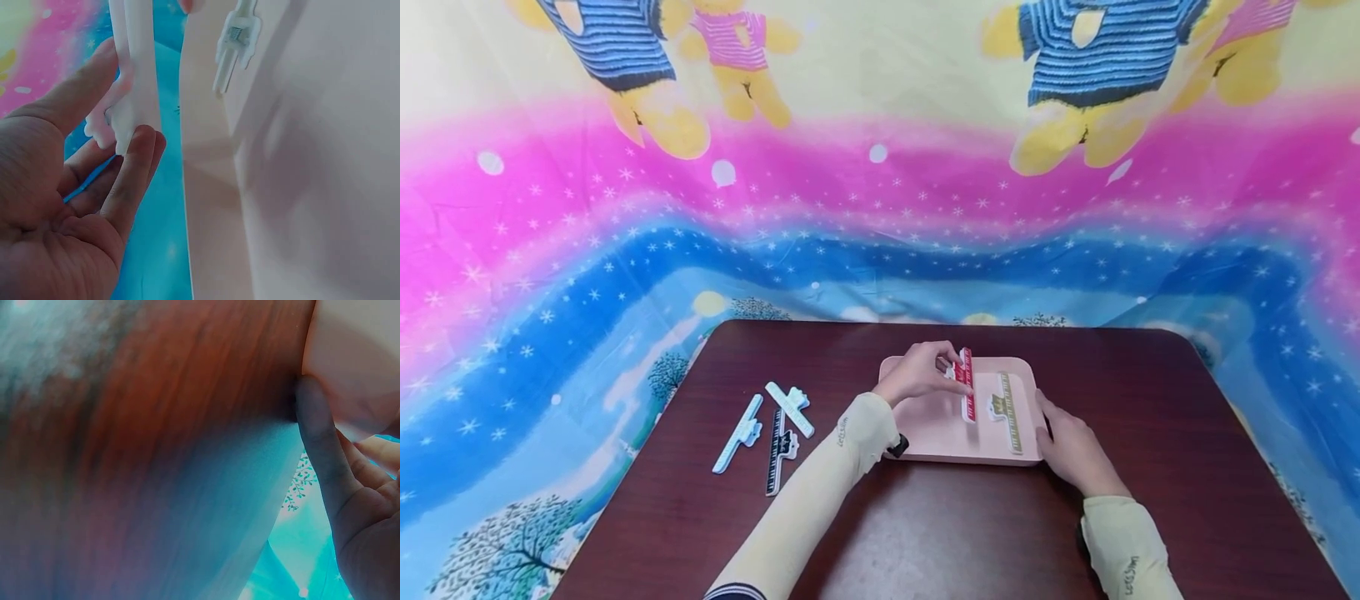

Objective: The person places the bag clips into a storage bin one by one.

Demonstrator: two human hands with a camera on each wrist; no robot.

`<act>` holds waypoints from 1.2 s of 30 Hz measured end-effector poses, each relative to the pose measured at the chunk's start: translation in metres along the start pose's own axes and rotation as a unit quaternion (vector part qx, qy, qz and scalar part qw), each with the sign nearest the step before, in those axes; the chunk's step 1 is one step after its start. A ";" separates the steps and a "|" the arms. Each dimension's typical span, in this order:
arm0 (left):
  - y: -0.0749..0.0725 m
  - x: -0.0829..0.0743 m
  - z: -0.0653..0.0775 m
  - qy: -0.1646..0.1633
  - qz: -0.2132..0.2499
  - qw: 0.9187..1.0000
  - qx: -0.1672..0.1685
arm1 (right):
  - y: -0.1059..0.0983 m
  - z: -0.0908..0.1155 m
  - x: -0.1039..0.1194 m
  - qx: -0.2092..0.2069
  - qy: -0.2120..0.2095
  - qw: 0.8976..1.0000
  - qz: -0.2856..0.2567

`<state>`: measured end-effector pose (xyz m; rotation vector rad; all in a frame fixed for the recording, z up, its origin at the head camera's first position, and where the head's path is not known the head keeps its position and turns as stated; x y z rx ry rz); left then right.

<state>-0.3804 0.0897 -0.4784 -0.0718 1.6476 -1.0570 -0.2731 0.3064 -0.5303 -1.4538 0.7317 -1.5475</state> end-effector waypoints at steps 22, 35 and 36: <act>0.021 0.005 -0.008 -0.028 -0.059 0.997 0.038 | 0.002 -0.001 -0.002 0.006 0.010 1.000 0.000; 0.035 0.011 -0.008 -0.062 -0.093 0.991 0.078 | 0.001 -0.001 0.000 0.010 0.009 1.000 -0.001; 0.036 0.012 -0.008 -0.064 -0.095 0.990 0.082 | 0.001 -0.001 0.000 0.009 0.008 1.000 0.000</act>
Point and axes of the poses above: each hand's wrist, its own z-axis away from the middle knuckle, its own y-axis out of the palm, x = y × z, the point moved 8 cm from there along -z, towards the middle knuckle, and after that the axes turned 7 degrees about x, right-handed, at the moved point
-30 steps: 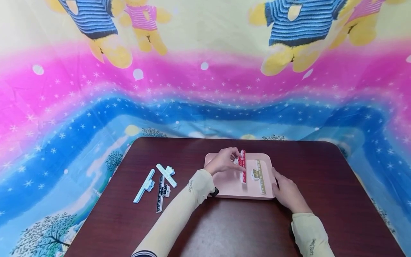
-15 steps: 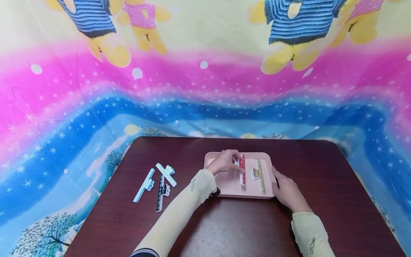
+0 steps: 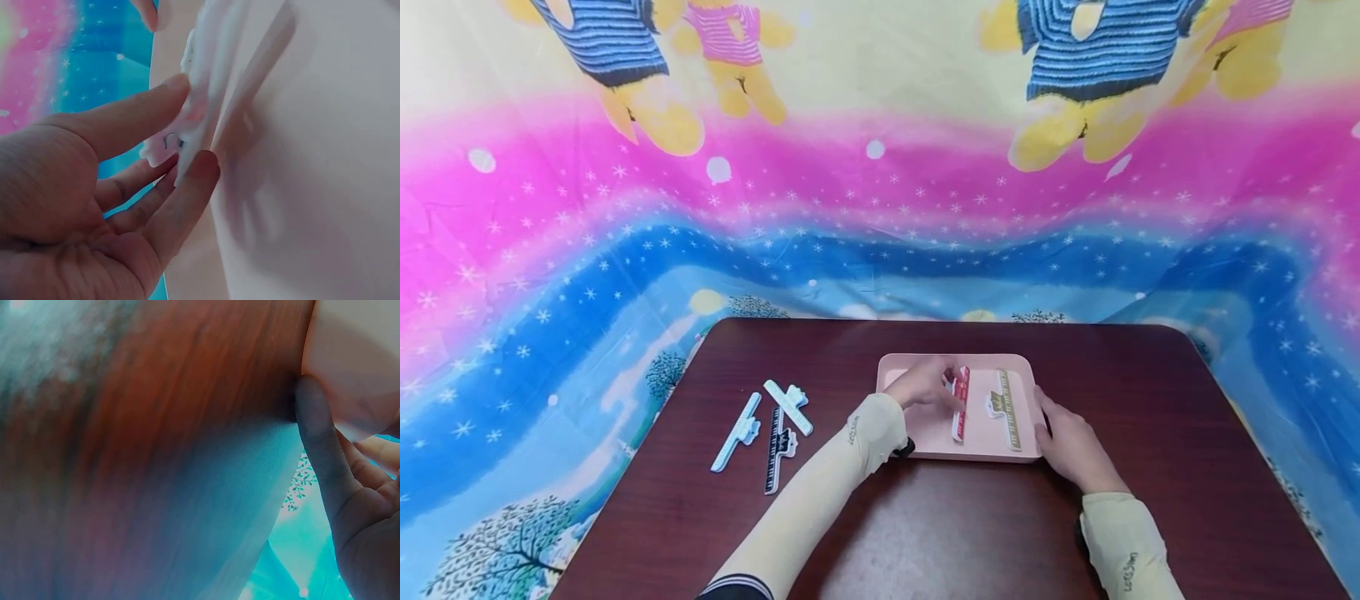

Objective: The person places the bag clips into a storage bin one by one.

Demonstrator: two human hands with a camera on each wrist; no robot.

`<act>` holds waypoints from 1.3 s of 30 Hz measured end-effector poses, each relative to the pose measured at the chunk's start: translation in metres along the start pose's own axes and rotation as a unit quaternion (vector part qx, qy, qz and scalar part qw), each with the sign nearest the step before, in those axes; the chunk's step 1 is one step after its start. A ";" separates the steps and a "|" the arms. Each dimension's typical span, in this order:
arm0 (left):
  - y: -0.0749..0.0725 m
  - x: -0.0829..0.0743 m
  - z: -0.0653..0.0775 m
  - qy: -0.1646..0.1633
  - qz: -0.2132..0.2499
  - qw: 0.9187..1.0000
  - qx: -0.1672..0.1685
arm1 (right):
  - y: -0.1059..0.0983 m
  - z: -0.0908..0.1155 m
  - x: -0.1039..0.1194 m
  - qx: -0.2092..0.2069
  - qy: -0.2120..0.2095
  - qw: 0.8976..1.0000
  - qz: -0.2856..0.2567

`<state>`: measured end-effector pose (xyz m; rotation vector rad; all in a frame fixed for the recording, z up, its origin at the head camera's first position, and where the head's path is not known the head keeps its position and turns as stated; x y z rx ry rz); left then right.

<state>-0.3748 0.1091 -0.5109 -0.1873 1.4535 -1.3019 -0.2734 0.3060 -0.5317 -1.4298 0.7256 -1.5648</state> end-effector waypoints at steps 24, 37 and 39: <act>0.002 -0.001 -0.003 -0.019 -0.025 0.999 0.006 | 0.000 0.000 0.000 0.000 0.001 1.000 -0.002; 0.007 -0.011 -0.008 -0.031 -0.075 0.997 0.001 | 0.001 -0.001 -0.002 -0.001 0.006 1.000 -0.003; 0.008 -0.013 -0.009 -0.033 -0.083 0.996 0.000 | 0.002 -0.001 -0.002 0.000 0.007 1.000 -0.002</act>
Point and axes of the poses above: each hand's wrist, its own z-axis away from the middle knuckle, its own y-axis out of the palm, x = y × z, the point moved 8 cm from there along -z, towards the middle knuckle, and after that the axes turned 7 degrees about x, right-handed, at the moved point
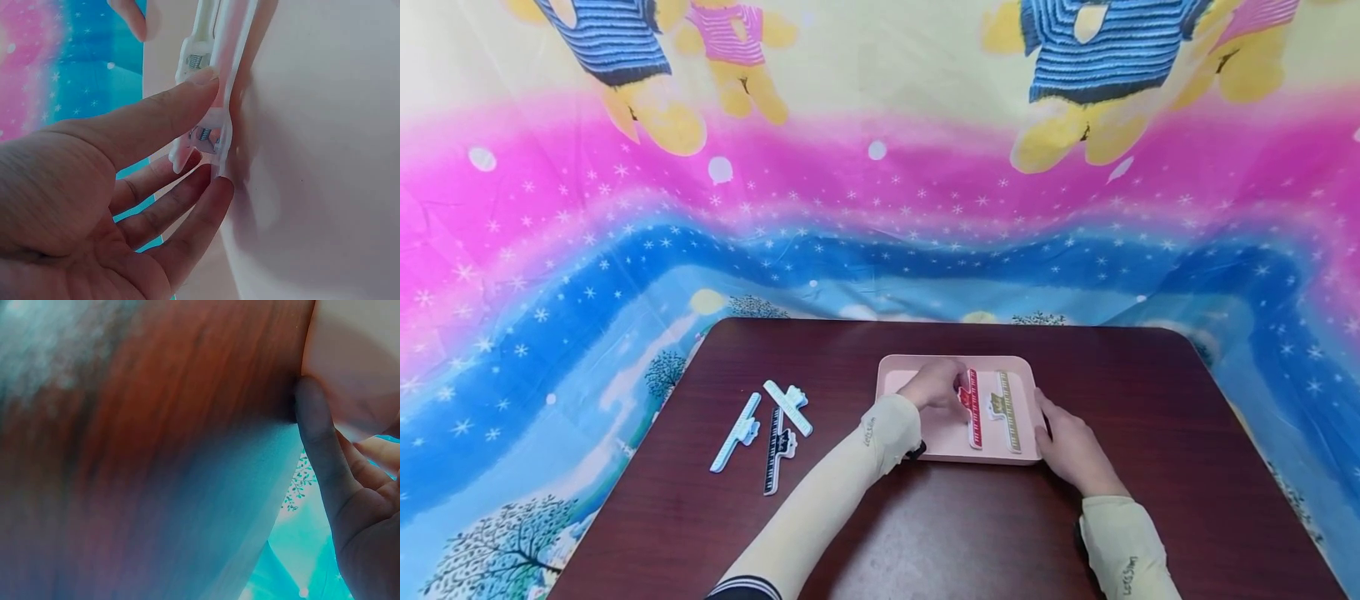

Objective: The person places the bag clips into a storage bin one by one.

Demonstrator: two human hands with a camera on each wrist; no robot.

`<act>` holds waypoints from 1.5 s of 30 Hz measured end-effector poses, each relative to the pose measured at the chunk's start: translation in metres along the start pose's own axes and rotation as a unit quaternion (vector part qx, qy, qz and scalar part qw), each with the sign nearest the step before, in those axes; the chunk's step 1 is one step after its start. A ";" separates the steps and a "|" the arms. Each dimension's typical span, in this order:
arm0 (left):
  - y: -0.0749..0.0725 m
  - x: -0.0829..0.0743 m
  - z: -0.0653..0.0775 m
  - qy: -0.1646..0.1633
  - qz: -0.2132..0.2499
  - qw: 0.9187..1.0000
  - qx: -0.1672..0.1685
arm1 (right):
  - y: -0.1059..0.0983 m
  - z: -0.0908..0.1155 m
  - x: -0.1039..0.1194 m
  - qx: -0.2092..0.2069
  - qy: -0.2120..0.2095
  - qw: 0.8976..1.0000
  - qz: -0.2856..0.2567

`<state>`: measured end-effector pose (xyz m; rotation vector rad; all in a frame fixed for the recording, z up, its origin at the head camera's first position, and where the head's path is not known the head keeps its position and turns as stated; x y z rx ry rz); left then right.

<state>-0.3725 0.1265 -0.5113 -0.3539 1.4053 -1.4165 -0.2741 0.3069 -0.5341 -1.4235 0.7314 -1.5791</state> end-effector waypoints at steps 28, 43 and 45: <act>0.003 -0.005 -0.003 0.009 0.009 1.000 0.009 | -0.001 0.002 0.002 -0.004 0.002 1.000 -0.003; -0.053 0.018 0.042 0.047 -0.046 0.996 -0.054 | -0.001 0.002 0.002 -0.007 0.000 1.000 -0.003; -0.064 0.031 0.053 0.043 -0.058 0.995 -0.067 | -0.001 0.002 0.002 -0.008 -0.001 1.000 -0.001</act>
Point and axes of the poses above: each hand's wrist, its own z-axis away from the middle knuckle, its own y-axis out of the palm, x = y × z, the point moved 8 cm from there along -z, towards the middle knuckle, and after that the axes turned 7 degrees about x, right-handed, at the moved point
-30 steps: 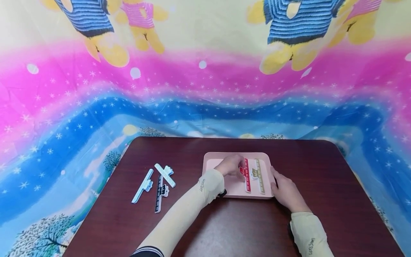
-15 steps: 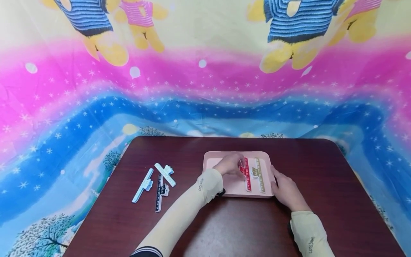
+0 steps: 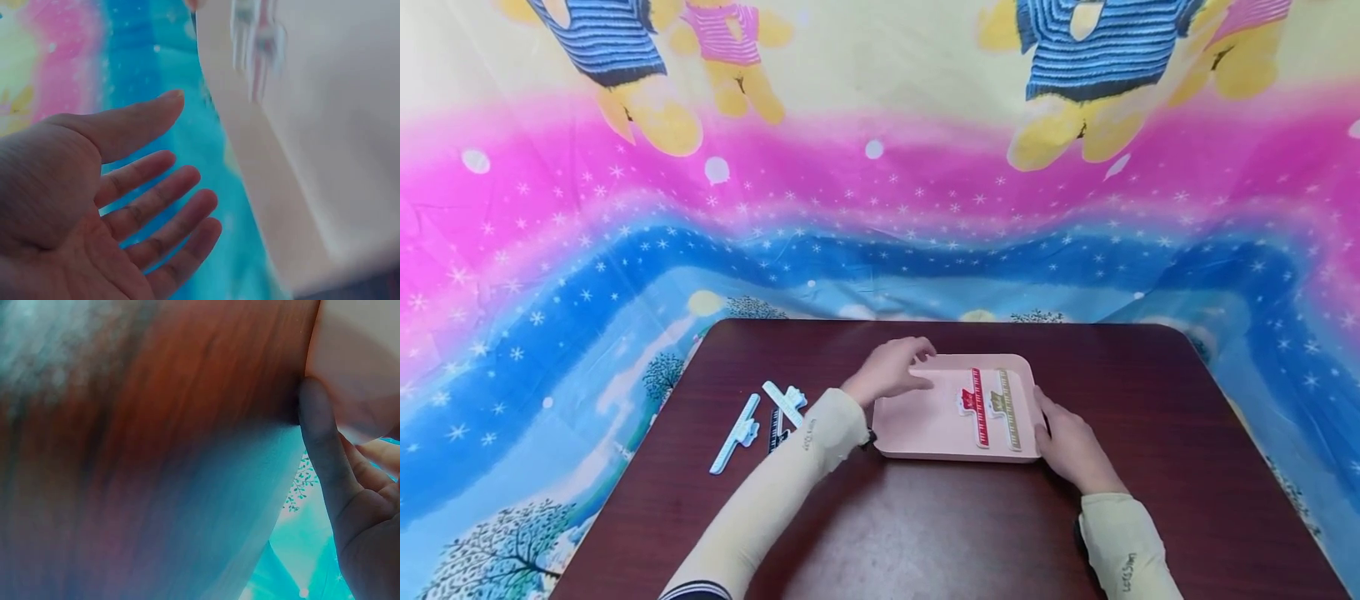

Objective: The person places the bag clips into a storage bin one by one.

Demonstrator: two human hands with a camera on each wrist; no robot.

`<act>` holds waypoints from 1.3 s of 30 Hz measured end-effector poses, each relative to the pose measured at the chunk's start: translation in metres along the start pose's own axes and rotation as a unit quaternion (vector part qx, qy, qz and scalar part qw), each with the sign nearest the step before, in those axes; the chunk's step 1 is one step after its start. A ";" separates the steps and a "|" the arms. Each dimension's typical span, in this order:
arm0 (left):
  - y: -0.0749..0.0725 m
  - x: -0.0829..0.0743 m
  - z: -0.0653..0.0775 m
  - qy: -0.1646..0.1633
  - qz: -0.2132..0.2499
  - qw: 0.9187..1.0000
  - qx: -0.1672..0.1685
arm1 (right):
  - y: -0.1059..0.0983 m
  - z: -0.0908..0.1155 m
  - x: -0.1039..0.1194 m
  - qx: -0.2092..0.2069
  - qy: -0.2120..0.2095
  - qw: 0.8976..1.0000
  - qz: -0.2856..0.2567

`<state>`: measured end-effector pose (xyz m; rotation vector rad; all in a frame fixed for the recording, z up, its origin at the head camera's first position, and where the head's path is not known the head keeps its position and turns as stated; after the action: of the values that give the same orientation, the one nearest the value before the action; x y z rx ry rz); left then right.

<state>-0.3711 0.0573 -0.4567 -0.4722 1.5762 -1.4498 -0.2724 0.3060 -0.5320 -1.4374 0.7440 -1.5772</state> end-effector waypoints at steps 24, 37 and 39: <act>-0.008 0.161 0.134 -0.123 -0.018 0.992 -0.021 | 0.000 0.000 -0.003 -0.007 -0.007 1.000 0.011; 0.001 0.194 0.144 -0.183 -0.041 0.981 -0.052 | 0.001 -0.001 0.002 -0.005 -0.015 1.000 0.010; 0.002 0.195 0.142 -0.186 -0.050 0.980 -0.057 | 0.000 -0.001 0.003 -0.006 -0.018 1.000 0.012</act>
<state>-0.3550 -0.1769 -0.5129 -0.8488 1.3535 -1.2596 -0.2736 0.3035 -0.5306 -1.4558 0.7479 -1.5269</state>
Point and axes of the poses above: each hand's wrist, its own z-axis away from the middle knuckle, its own y-axis out of the palm, x = y × z, the point moved 8 cm from there along -z, towards the middle knuckle, and after that the axes turned 7 degrees about x, right-handed, at the moved point
